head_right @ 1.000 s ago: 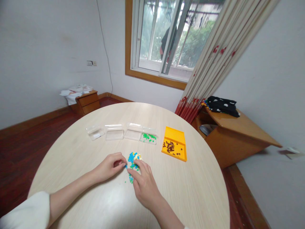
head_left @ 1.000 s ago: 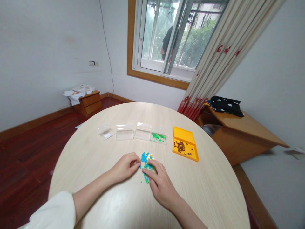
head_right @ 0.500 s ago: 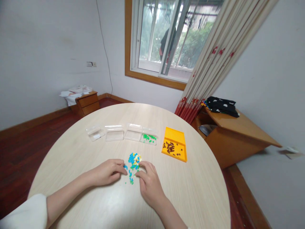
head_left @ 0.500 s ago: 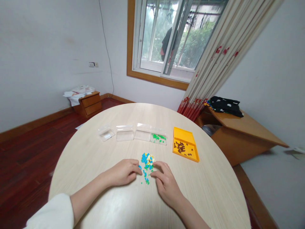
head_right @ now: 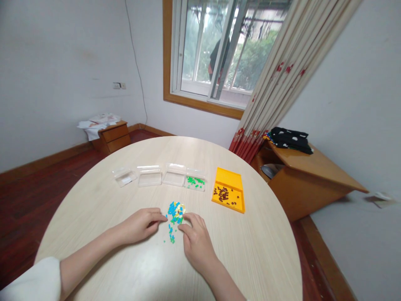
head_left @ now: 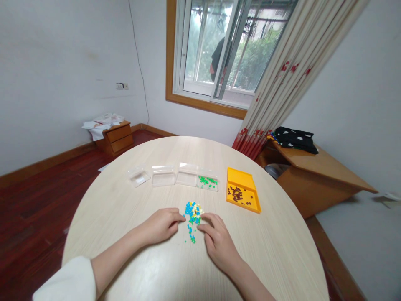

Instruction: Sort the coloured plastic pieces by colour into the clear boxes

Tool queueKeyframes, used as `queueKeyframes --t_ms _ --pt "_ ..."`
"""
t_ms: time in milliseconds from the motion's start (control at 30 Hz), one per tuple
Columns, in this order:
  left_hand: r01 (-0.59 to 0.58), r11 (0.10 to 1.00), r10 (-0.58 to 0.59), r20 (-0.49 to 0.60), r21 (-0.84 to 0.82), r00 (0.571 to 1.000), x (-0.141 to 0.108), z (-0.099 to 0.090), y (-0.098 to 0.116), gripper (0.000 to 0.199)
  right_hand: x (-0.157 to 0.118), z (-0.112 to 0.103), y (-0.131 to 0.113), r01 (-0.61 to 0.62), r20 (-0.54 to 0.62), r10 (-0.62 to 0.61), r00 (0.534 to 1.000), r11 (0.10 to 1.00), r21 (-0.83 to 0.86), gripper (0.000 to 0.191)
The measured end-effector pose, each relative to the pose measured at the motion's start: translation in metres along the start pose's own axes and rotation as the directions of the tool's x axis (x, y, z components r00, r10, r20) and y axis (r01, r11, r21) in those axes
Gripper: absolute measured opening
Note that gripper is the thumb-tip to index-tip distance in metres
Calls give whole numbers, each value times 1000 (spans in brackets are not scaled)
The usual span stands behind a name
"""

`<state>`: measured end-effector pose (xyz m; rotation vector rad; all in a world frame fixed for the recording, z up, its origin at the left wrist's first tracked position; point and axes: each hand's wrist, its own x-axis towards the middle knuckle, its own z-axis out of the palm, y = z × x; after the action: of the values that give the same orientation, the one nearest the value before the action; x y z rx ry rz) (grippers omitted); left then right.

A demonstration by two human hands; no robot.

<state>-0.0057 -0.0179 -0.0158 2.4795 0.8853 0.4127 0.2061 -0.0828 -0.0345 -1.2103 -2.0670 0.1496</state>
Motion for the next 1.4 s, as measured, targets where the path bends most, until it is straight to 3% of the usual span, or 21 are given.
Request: queueKeyframes --t_ms 167,333,567,767,1200,1400 --pt "22 1000 -22 4 -10 1000 0 0 4 42 -1 1 -1 8 27 -8 1000 1000 14 44" --pt "13 989 -24 -68 -149 997 0 -2 6 35 0 -1 -6 48 34 -50 998 997 67 36" --pt "-129 972 149 91 -198 985 -1 -7 9 30 2 -3 -11 63 69 -70 995 993 99 37" --pt "-219 961 241 125 -172 962 0 -7 9 24 0 -1 -11 68 93 -77 993 993 98 41" --pt "-157 967 186 136 -203 973 -2 -6 13 16 1 0 -9 32 88 -41 995 994 103 44" --pt "-192 952 230 144 -240 962 -2 -5 14 11 0 1 -7 18 59 -25 998 993 121 45"
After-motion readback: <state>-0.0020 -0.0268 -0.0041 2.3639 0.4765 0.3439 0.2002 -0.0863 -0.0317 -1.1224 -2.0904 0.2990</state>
